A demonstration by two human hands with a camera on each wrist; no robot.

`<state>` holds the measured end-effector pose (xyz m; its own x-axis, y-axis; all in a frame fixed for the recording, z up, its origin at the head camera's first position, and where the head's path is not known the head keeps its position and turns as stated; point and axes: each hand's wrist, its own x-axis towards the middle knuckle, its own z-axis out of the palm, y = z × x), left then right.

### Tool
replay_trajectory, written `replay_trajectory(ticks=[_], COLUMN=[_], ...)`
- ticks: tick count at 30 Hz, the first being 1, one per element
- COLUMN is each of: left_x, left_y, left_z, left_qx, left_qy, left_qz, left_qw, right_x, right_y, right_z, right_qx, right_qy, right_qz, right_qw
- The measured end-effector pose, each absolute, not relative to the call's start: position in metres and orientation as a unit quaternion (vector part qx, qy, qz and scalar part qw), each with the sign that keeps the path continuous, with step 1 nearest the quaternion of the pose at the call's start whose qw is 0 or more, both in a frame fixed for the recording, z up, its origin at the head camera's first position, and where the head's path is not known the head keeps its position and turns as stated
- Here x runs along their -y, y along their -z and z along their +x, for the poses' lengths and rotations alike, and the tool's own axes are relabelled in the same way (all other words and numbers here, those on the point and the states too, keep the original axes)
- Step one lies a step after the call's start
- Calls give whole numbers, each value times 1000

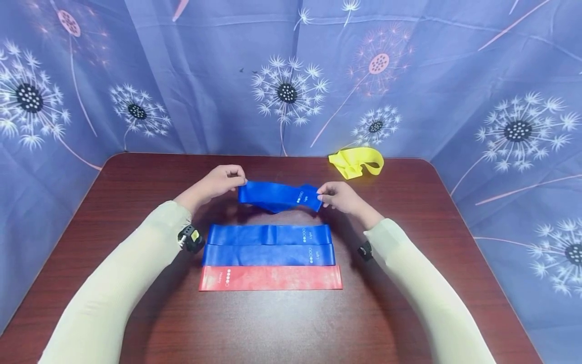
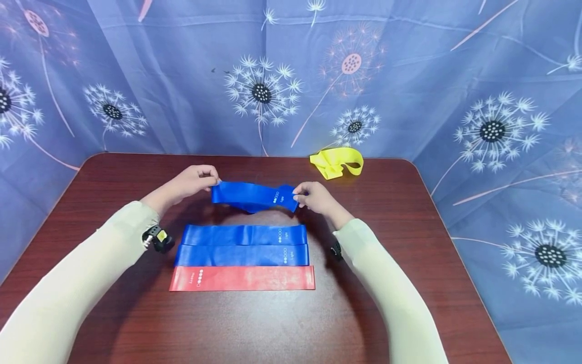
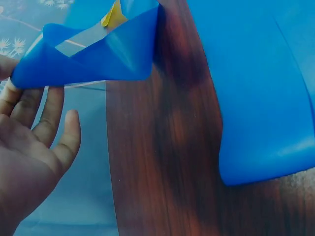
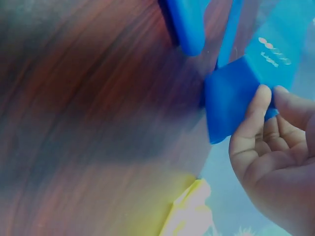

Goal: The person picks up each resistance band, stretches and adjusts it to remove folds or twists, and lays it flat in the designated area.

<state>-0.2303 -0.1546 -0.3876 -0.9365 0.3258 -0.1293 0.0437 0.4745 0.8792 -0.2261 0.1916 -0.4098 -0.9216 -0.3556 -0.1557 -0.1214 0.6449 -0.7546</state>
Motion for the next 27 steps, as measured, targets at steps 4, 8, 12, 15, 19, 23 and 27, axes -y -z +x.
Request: replay_trajectory(ticks=[4, 8, 12, 15, 19, 23, 27], left_x=[153, 155, 159, 161, 162, 160, 161], left_y=[391, 397, 402, 404, 404, 400, 395], left_z=[-228, -226, -225, -224, -224, -224, -226], left_qx=[-886, -911, -917, -921, -926, -933, -943], left_qy=[-415, -331, -285, -264, -251, -240, -219], left_qz=[164, 213, 239, 239, 229, 211, 199], left_qw=[127, 124, 142, 157, 167, 162, 152], right_x=[-187, -185, -189, -193, -198, -201, -206], right_y=[406, 404, 402, 399, 395, 391, 388], right_z=[-223, -221, -223, -224, -226, -230, -233], right_qx=[-901, -909, -906, -897, -895, -892, -884], right_qy=[383, 369, 380, 400, 403, 404, 423], right_qz=[-142, -150, -150, -141, -138, -145, -138], right_qw=[143, 127, 115, 121, 136, 141, 143])
